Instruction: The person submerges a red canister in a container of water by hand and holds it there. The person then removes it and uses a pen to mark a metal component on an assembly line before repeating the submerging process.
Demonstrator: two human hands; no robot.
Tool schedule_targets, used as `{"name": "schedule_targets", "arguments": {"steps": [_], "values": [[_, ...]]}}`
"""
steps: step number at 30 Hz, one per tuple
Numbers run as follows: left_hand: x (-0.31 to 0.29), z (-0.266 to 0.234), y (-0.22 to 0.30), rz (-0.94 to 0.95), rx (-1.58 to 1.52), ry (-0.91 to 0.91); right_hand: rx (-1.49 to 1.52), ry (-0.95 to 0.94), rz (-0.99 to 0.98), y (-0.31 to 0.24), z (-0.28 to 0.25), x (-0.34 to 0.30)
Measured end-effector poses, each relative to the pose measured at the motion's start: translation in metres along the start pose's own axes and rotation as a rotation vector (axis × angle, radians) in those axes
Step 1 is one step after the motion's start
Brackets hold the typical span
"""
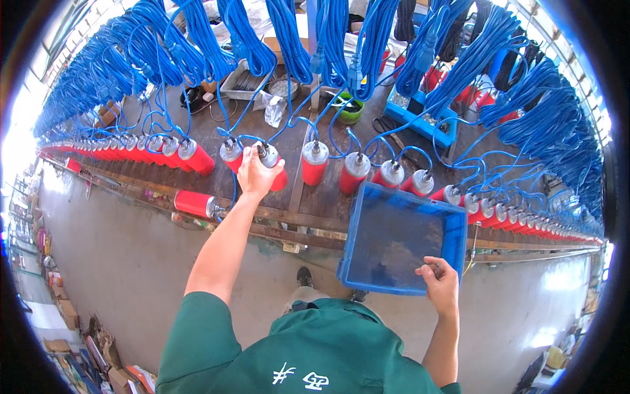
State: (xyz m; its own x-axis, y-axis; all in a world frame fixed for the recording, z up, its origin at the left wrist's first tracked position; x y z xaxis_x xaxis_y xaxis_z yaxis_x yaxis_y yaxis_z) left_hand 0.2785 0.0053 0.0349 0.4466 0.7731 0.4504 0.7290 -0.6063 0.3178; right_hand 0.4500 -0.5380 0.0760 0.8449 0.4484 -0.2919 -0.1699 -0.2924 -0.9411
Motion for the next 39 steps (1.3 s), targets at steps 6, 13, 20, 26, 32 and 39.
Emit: {"name": "schedule_targets", "arguments": {"steps": [6,13,20,26,32,39], "values": [[-0.001,0.032,0.018,-0.033,0.009,0.012,0.035,0.051,0.004,0.003,-0.002,-0.01],[0.001,0.024,0.006,-0.117,0.1,0.014,0.061,0.095,0.028,0.01,-0.01,-0.017],[0.002,0.029,0.0,-0.09,0.074,-0.046,0.095,0.088,0.07,0.014,-0.005,-0.004],[-0.021,-0.015,0.021,-0.037,-0.118,0.182,0.041,0.013,0.095,0.031,-0.008,0.015],[-0.043,-0.007,0.099,0.1,-0.293,-0.025,0.196,-0.053,0.169,0.05,-0.008,0.012],[-0.002,0.072,0.124,0.016,-0.104,-0.497,0.195,-0.076,0.251,0.036,-0.014,-0.005]]}}
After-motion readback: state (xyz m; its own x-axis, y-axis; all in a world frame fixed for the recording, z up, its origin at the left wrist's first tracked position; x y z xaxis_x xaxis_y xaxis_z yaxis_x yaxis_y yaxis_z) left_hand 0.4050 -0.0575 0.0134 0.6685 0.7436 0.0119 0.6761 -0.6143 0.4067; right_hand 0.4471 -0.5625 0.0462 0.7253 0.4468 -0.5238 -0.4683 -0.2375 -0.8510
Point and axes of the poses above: each hand's wrist, its own x-axis towards the middle knuckle, its own z-axis out of the palm, y = z × x, the point moved 10 cm from there along x, towards the middle knuckle, and after that the axes turned 15 degrees about x, right-handed, at the moved point
